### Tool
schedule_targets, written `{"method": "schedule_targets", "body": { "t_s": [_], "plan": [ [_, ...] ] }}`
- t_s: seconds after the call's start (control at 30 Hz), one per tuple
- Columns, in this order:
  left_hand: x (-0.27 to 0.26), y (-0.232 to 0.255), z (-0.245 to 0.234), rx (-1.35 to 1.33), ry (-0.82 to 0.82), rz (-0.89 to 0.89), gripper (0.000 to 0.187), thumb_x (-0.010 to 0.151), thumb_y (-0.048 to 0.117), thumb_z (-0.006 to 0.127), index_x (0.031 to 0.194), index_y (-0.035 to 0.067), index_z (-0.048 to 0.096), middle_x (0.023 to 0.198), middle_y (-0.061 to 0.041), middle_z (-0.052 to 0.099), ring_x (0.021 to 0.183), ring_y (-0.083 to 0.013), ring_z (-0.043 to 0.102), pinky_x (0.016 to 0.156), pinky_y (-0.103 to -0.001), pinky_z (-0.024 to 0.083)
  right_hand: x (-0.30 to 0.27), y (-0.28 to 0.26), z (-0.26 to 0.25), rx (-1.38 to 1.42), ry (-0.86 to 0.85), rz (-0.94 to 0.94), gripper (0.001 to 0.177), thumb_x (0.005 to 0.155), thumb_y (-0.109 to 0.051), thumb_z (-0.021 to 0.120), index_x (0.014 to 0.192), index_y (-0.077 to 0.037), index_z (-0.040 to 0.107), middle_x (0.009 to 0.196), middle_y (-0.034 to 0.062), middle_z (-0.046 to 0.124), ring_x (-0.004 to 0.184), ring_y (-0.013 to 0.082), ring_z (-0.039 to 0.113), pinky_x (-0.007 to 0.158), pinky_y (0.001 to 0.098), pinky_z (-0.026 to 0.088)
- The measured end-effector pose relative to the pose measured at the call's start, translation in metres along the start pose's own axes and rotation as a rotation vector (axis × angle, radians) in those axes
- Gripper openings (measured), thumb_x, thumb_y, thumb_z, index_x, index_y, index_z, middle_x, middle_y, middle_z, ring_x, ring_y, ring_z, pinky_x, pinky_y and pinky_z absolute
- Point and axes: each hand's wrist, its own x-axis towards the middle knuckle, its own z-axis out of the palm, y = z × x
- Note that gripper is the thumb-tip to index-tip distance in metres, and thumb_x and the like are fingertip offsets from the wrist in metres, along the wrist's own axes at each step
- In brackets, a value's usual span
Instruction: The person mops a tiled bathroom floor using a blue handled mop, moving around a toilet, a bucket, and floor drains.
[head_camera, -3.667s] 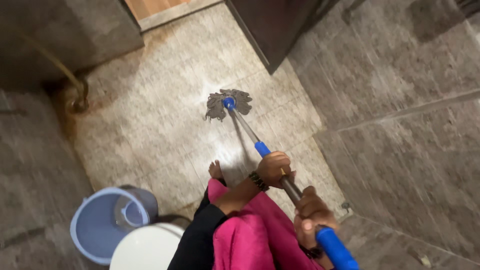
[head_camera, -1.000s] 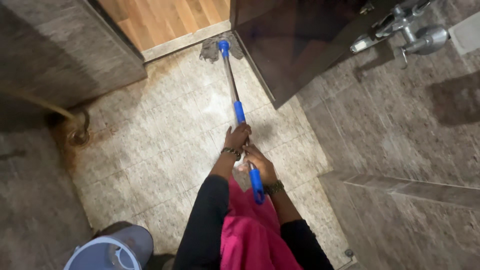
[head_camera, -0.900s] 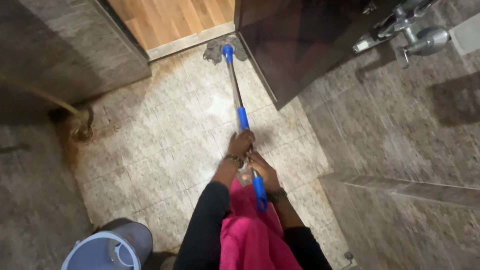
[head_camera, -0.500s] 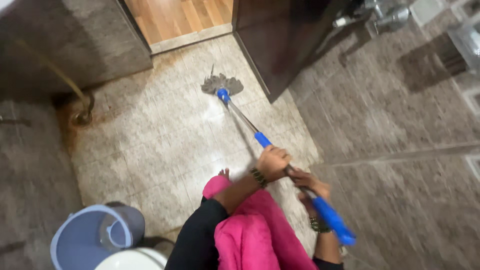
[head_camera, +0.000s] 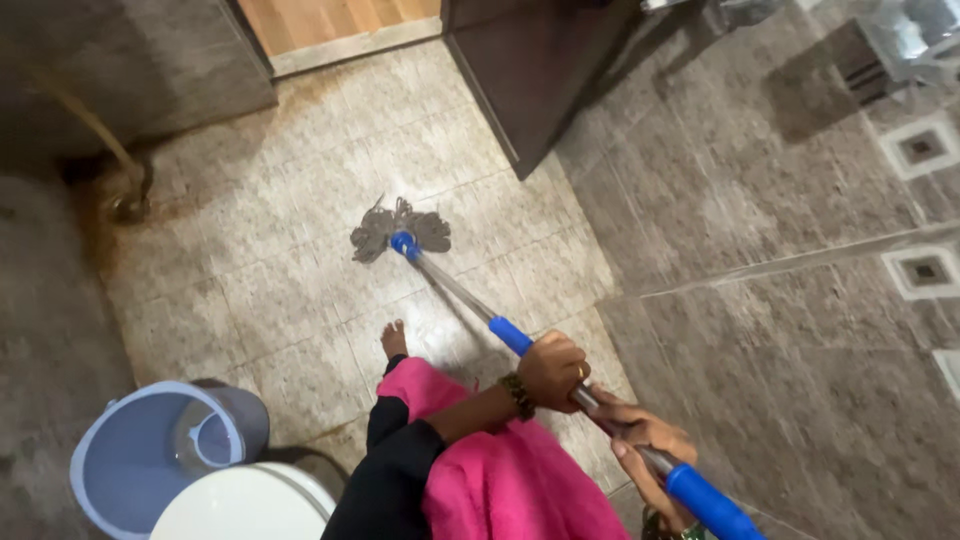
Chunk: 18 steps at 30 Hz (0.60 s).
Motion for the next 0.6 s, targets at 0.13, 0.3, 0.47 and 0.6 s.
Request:
{"method": "schedule_targets", "body": {
  "t_s": [0.13,0.3,0.47,0.6],
  "plan": [
    [-0.005,-0.034,-0.03,0.099,0.025,-0.014,0.03,0.08,0.022,0.081,0.071,0.014,0.054,0.072,-0.003,0.049,0.068,-0.0247,0.054,0.07,-0.041,0.045,0.04,0.015,0.033,0.047,-0.037,-0.097,0.012,0.094,0.003,0.063,0.083,0.003,0.065,0.113,0.0303,0.074,0.129,0.0464,0.064,0.116,0.0557,0.046],
    [-0.012,-0.115,-0.104,0.15,0.039,-0.046,0.026,0.077,0.021,0.077,0.07,0.012,0.054,0.073,-0.006,0.051,0.071,-0.0289,0.056,0.069,-0.044,0.045,0.129,0.052,0.094,-0.112,-0.108,-0.214,0.008,0.09,0.001,0.066,0.083,0.002,0.062,0.103,0.0225,0.076,0.118,0.0428,0.072,0.103,0.0494,0.057],
    [-0.012,-0.217,-0.172,0.283,-0.035,-0.282,0.021,0.072,0.021,0.078,0.07,0.014,0.058,0.076,-0.005,0.056,0.077,-0.0283,0.06,0.074,-0.045,0.046,0.236,0.109,0.155,-0.1,-0.063,-0.29,0.005,0.092,0.001,0.064,0.088,0.0,0.061,0.102,0.0217,0.074,0.115,0.0416,0.072,0.102,0.0469,0.058],
    [-0.024,-0.302,-0.218,0.42,-0.153,-0.471,0.014,0.068,0.023,0.078,0.071,0.021,0.064,0.087,0.001,0.065,0.092,-0.0227,0.064,0.087,-0.046,0.045,0.301,0.185,0.206,0.008,-0.032,-0.276,0.003,0.095,0.003,0.062,0.094,0.0,0.06,0.112,0.0233,0.073,0.129,0.041,0.063,0.106,0.0466,0.055]
  ]
}}
